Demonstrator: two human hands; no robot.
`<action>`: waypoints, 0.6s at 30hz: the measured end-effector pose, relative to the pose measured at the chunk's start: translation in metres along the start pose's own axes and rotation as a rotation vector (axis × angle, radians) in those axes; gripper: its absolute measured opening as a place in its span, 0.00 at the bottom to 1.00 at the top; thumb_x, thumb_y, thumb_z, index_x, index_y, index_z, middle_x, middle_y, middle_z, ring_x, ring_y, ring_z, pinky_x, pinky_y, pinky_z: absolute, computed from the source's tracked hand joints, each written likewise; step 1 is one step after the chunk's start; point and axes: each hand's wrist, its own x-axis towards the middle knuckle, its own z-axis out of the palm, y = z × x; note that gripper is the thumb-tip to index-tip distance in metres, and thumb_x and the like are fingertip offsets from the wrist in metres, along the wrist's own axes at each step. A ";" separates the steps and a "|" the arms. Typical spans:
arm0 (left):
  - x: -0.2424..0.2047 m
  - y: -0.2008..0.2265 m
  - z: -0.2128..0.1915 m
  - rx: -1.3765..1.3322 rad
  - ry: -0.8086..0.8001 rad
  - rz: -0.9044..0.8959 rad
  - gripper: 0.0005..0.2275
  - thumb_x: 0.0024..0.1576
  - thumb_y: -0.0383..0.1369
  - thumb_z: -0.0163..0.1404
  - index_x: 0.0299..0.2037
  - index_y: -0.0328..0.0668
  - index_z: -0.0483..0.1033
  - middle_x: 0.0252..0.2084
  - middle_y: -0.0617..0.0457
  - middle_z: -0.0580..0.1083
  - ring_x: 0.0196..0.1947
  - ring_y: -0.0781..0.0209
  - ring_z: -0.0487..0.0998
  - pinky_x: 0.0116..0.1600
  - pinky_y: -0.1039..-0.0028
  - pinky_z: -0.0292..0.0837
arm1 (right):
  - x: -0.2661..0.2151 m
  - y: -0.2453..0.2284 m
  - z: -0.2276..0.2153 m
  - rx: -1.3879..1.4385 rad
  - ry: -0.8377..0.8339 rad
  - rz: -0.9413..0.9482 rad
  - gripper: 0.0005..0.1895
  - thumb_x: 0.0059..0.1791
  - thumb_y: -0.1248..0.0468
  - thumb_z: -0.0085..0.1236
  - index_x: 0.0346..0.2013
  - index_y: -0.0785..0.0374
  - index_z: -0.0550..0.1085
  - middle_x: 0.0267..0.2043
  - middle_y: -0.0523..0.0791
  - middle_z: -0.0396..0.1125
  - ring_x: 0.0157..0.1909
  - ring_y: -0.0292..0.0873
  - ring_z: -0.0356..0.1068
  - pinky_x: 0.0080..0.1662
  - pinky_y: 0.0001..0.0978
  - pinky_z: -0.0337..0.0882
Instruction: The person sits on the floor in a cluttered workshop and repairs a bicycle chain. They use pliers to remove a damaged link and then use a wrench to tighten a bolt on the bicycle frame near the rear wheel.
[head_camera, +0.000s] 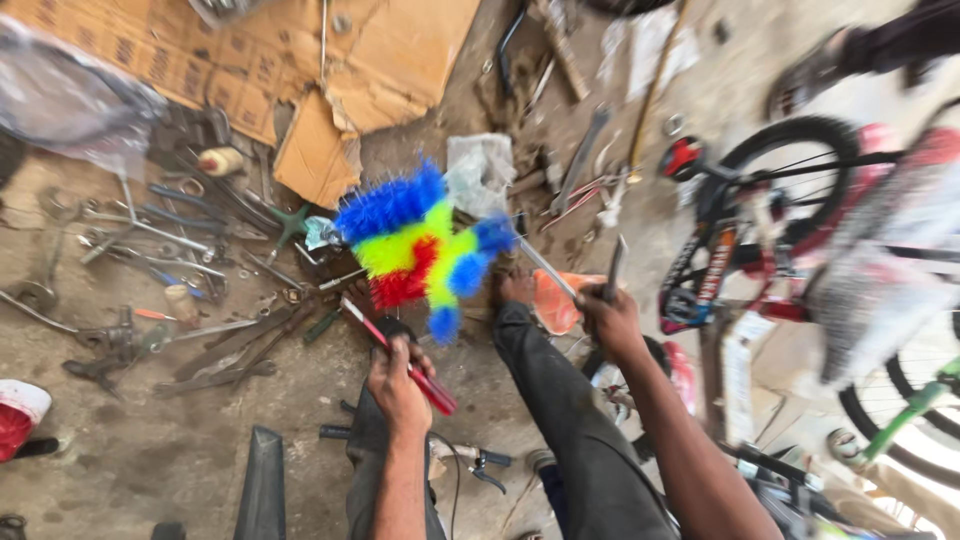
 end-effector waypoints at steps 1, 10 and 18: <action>-0.018 0.005 0.001 0.013 0.009 -0.004 0.10 0.62 0.38 0.53 0.44 0.39 0.72 0.30 0.54 0.72 0.25 0.64 0.73 0.28 0.73 0.70 | -0.033 -0.020 -0.009 0.088 -0.014 0.019 0.09 0.47 0.66 0.61 0.39 0.66 0.74 0.22 0.40 0.63 0.19 0.36 0.61 0.23 0.30 0.63; -0.203 0.128 0.078 0.136 -0.378 0.080 0.12 0.58 0.36 0.56 0.47 0.37 0.77 0.38 0.51 0.80 0.25 0.68 0.74 0.29 0.74 0.72 | -0.277 -0.152 -0.044 -0.174 -0.260 -0.034 0.09 0.44 0.66 0.63 0.37 0.66 0.77 0.23 0.44 0.69 0.22 0.36 0.65 0.26 0.30 0.65; -0.335 0.236 0.104 -0.028 -0.340 0.233 0.10 0.61 0.31 0.54 0.48 0.33 0.78 0.33 0.48 0.76 0.23 0.67 0.73 0.26 0.74 0.71 | -0.401 -0.248 0.012 0.010 -0.738 -0.139 0.27 0.38 0.66 0.65 0.51 0.47 0.73 0.30 0.37 0.70 0.30 0.34 0.69 0.32 0.28 0.67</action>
